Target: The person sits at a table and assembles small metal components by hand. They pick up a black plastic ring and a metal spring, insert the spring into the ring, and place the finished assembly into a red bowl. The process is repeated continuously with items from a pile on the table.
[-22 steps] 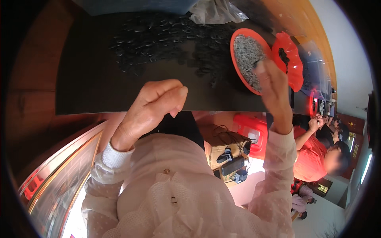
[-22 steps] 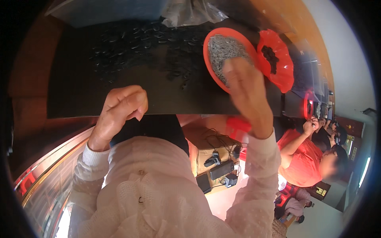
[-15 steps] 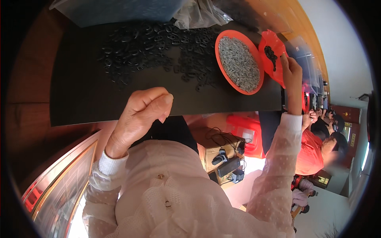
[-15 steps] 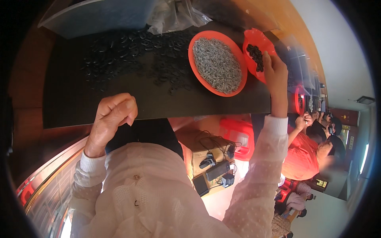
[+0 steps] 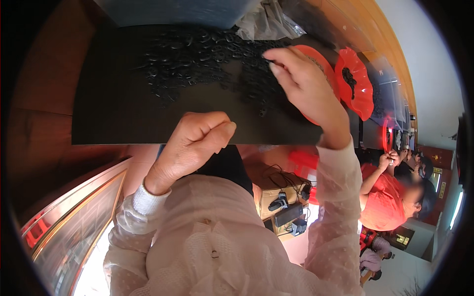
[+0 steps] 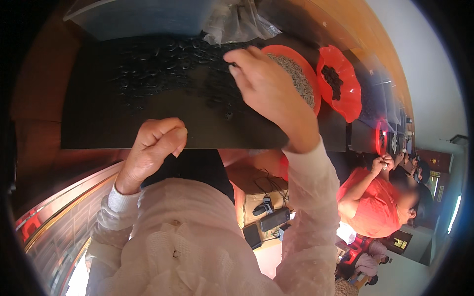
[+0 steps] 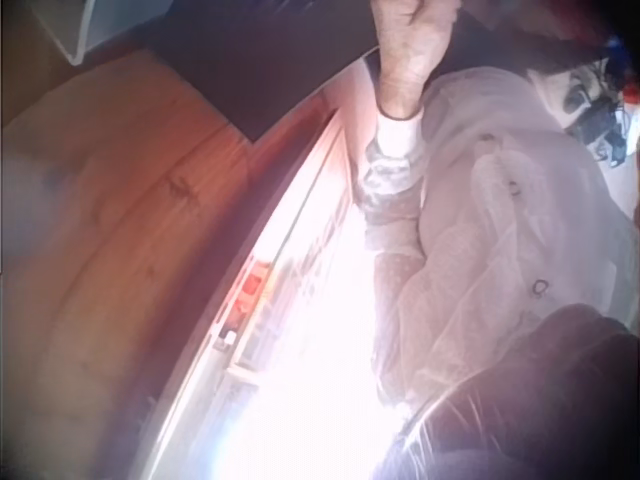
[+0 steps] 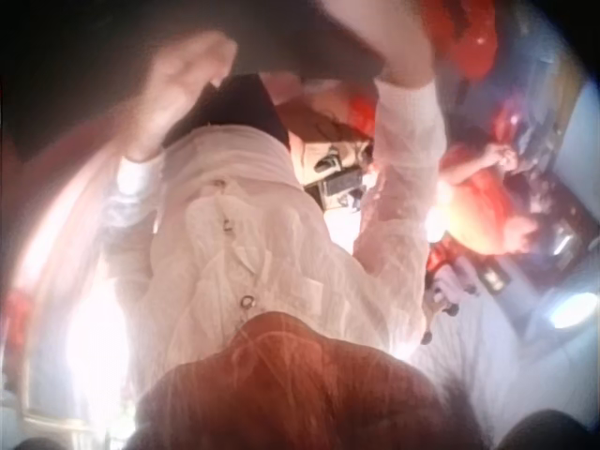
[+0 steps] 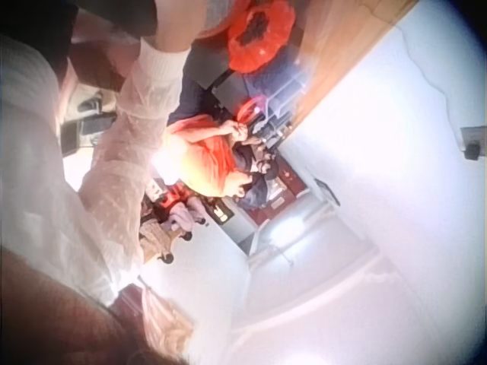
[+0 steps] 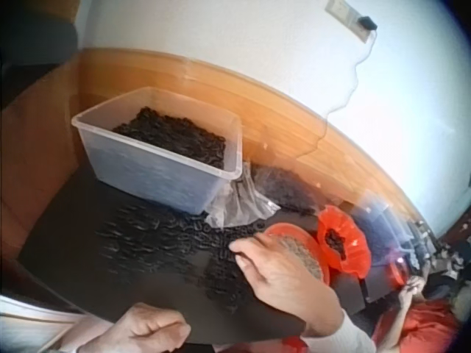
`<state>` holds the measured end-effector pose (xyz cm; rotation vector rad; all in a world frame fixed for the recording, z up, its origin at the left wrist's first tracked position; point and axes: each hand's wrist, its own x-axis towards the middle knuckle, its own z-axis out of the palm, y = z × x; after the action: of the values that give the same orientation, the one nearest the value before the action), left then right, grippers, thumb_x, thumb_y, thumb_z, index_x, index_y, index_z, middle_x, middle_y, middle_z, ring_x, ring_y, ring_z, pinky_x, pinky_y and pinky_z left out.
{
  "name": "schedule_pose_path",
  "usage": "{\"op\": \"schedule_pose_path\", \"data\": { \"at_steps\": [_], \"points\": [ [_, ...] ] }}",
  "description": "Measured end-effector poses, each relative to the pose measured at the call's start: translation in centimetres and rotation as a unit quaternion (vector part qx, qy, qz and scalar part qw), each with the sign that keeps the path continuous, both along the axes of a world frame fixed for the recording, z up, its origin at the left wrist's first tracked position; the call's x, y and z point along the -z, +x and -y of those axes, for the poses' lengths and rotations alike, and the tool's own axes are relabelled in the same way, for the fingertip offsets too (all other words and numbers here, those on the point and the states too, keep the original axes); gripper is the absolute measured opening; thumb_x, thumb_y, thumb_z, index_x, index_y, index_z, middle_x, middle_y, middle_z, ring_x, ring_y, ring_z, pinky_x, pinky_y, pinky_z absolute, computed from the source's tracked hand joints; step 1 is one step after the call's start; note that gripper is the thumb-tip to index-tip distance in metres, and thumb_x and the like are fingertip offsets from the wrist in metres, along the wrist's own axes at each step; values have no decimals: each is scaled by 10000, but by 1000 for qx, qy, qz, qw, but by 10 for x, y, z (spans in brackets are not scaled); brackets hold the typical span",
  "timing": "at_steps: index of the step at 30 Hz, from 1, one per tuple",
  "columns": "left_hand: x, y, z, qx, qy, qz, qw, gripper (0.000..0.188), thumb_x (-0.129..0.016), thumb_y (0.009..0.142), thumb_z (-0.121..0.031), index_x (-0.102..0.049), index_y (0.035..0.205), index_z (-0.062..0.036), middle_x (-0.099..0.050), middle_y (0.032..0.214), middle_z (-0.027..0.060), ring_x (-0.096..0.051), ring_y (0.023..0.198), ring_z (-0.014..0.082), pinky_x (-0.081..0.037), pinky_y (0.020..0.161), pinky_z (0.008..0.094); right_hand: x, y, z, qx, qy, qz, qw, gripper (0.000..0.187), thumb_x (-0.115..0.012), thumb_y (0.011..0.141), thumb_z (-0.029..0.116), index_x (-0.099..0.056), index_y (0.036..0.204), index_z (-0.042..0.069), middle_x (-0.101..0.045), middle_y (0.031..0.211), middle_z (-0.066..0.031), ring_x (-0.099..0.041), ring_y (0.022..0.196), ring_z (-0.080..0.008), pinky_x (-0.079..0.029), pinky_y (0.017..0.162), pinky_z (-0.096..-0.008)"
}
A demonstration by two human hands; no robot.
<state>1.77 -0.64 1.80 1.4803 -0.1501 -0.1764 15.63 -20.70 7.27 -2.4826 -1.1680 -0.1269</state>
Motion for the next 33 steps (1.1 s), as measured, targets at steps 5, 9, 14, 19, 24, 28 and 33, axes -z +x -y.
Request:
{"op": "schedule_pose_path", "data": {
  "at_steps": [5, 9, 14, 19, 24, 28, 33],
  "points": [
    [4, 5, -1, 6, 7, 22, 1000, 275, -472, 913, -62, -470, 643, -9, -465, 566, 16, -430, 540, 81, -349, 515, 257, 36, 27, -42, 10, -49, 52, 997, 159, -556, 878, 113, -558, 1035, 91, -578, 974, -127, -614, 831, -363, -495, 677, -468],
    [9, 3, 1, -18, -14, 55, 998, 285, -561, 895, -66, -429, 651, 0, -358, 534, 27, -320, 514, 75, -303, 454, 290, 38, 19, -51, -20, -72, 31, 997, 176, -569, 861, 96, -547, 1036, 101, -560, 968, -121, -617, 799, -352, -494, 658, -458],
    [5, 3, -3, 9, 11, 62, 998, 250, -503, 906, -61, -473, 663, -9, -450, 566, 11, -410, 526, 77, -335, 484, 262, 25, 10, -38, -37, -93, 3, 995, 146, -580, 848, 85, -557, 993, 90, -556, 932, -112, -610, 779, -345, -484, 643, -445],
    [6, 2, -5, 7, 19, 84, 996, 214, -536, 887, -35, -475, 685, -1, -420, 569, 10, -376, 524, 70, -318, 474, 264, 26, 11, -46, -44, -28, 8, 999, 123, -582, 856, 98, -563, 976, 82, -557, 905, -109, -605, 767, -340, -487, 635, -435],
    [8, 1, -4, -4, 12, 106, 994, 205, -540, 886, -19, -474, 693, -1, -393, 565, 13, -360, 519, 73, -302, 460, 268, 37, 12, -70, -36, -69, 46, 996, 106, -586, 860, 119, -554, 945, 63, -564, 911, -115, -613, 762, -336, -496, 624, -438],
    [7, 1, -6, -6, 1, 107, 994, 206, -538, 894, -17, -475, 698, 2, -383, 565, 16, -360, 514, 80, -295, 454, 269, 39, 15, -78, -35, -97, 74, 992, 101, -592, 850, 124, -552, 900, 46, -570, 907, -116, -613, 754, -338, -496, 616, -437],
    [8, 1, -7, -6, -2, 109, 994, 211, -546, 903, -36, -482, 706, 4, -413, 580, 15, -377, 514, 85, -316, 463, 265, 35, 15, -70, -51, -32, 46, 997, 99, -600, 842, 126, -571, 875, 37, -570, 869, -118, -604, 740, -337, -483, 620, -434]
  ]
}}
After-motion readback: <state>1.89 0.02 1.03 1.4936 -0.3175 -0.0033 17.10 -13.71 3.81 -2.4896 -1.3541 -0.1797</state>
